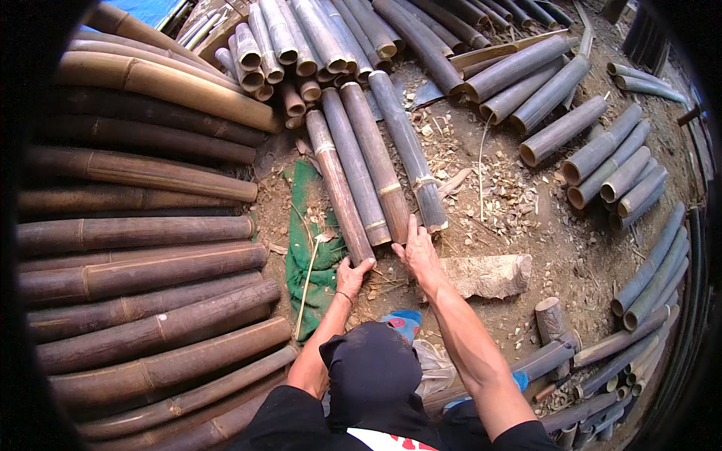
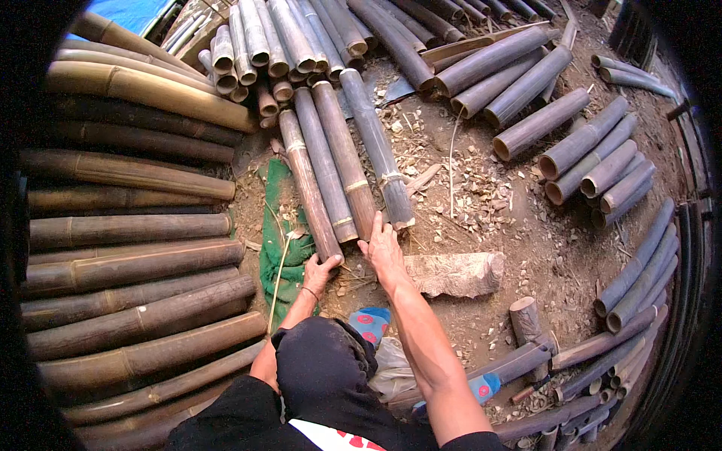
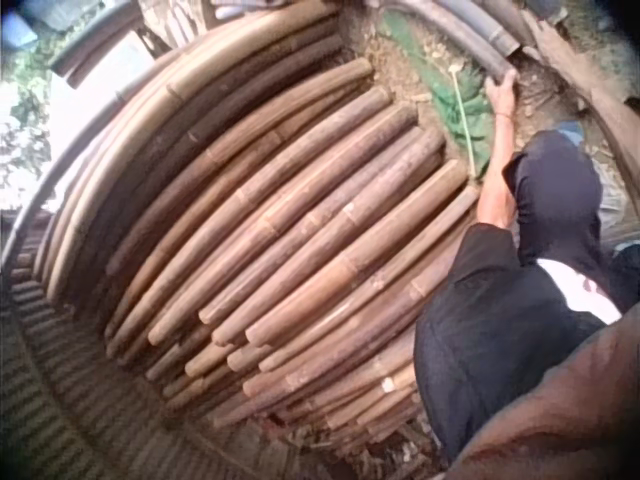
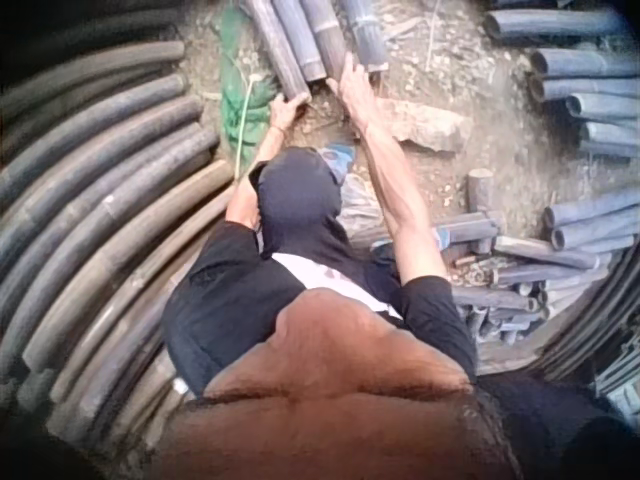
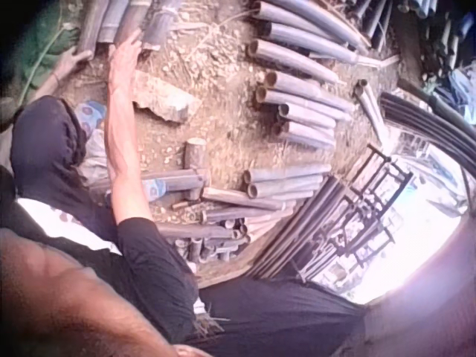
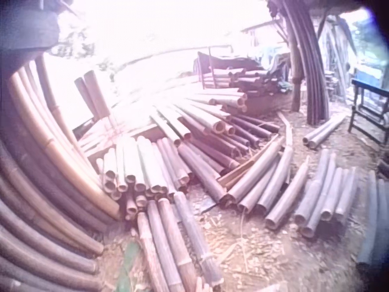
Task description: The person sorts through bamboo poles, picks one up, and uses a machete to shave off the outer layer or nodes of the bamboo pole.
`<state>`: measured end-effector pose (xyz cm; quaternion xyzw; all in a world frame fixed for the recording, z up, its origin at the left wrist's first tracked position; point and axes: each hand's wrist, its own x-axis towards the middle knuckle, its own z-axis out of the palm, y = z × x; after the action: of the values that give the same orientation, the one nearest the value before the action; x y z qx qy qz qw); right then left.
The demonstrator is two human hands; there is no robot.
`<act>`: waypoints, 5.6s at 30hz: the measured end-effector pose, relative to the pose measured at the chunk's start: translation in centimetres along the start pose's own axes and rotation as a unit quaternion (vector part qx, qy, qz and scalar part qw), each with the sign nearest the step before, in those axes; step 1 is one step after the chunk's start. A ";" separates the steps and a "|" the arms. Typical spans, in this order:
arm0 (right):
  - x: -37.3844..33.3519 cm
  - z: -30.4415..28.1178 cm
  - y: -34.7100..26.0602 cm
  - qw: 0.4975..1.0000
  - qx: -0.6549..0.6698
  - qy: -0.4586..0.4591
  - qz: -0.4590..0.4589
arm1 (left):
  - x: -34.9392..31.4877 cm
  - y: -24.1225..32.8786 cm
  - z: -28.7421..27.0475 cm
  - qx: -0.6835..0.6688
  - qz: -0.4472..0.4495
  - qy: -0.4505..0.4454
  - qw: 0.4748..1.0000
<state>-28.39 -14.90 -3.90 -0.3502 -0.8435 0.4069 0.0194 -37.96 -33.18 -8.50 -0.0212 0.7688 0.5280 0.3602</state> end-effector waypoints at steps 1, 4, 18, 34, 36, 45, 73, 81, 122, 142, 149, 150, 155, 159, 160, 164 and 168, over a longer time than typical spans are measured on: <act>0.0 0.4 0.2 1.000 0.013 0.012 0.006 | -0.1 0.4 0.4 -0.015 -0.006 -0.010 1.000; -0.6 1.4 1.1 0.994 0.078 0.077 -0.010 | -0.3 1.9 -0.4 -0.181 -0.085 -0.137 0.970; -5.1 -1.9 -0.4 0.856 0.506 -0.082 0.071 | -8.2 5.2 -0.2 -0.241 0.023 -0.119 0.963; -10.9 -13.0 6.6 0.938 -0.115 0.111 0.309 | -7.9 7.6 14.2 0.372 0.226 -0.238 0.868; -10.0 -12.7 4.2 0.960 -0.127 0.235 0.079 | -5.3 6.8 11.1 0.230 0.336 -0.019 0.913; 3.2 -0.7 -0.6 0.954 -0.222 0.178 -0.090 | 7.4 6.9 4.9 0.355 0.074 0.150 0.920; -11.5 -22.6 14.3 0.708 0.404 0.578 0.031 | -10.5 24.8 36.2 0.163 0.295 -0.482 0.809; -16.6 -26.3 30.3 0.691 0.304 0.646 0.112 | -16.2 15.9 55.3 0.298 0.316 -0.514 0.740; -48.5 -1.9 8.9 0.869 0.223 0.196 0.395 | -4.4 9.4 20.7 0.209 0.075 -0.041 0.974; -39.9 -2.0 8.2 0.892 0.219 0.139 0.371 | -7.0 10.5 30.4 0.033 0.132 -0.139 0.981; -40.8 -0.3 6.6 0.892 0.228 0.122 0.370 | 3.3 13.9 23.6 0.065 0.275 0.054 0.958; -40.9 0.2 6.3 0.891 0.229 0.120 0.372 | 4.5 14.3 22.6 -0.051 0.268 0.000 0.962; -43.2 2.1 4.7 0.883 0.243 0.130 0.380 | 4.1 16.1 23.6 0.213 0.481 0.127 0.841; -46.7 3.6 3.4 0.880 0.229 0.136 0.393 | -5.5 8.6 26.6 0.404 0.564 -0.195 0.693; -46.2 4.1 3.0 0.885 0.225 0.129 0.387 | -6.9 8.3 25.3 0.499 0.477 -0.220 0.689; -50.2 5.1 2.0 0.875 0.207 0.161 0.408 | -11.3 5.3 22.9 0.698 0.373 -0.204 0.576; -54.4 6.1 1.6 0.855 0.171 0.203 0.445 | -10.2 5.8 22.4 0.746 0.320 -0.166 0.560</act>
<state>11.62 -51.33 4.57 -0.7540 -0.4921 0.4299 0.0668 -20.93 -15.66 -2.12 0.5903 0.7714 -0.1596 0.1761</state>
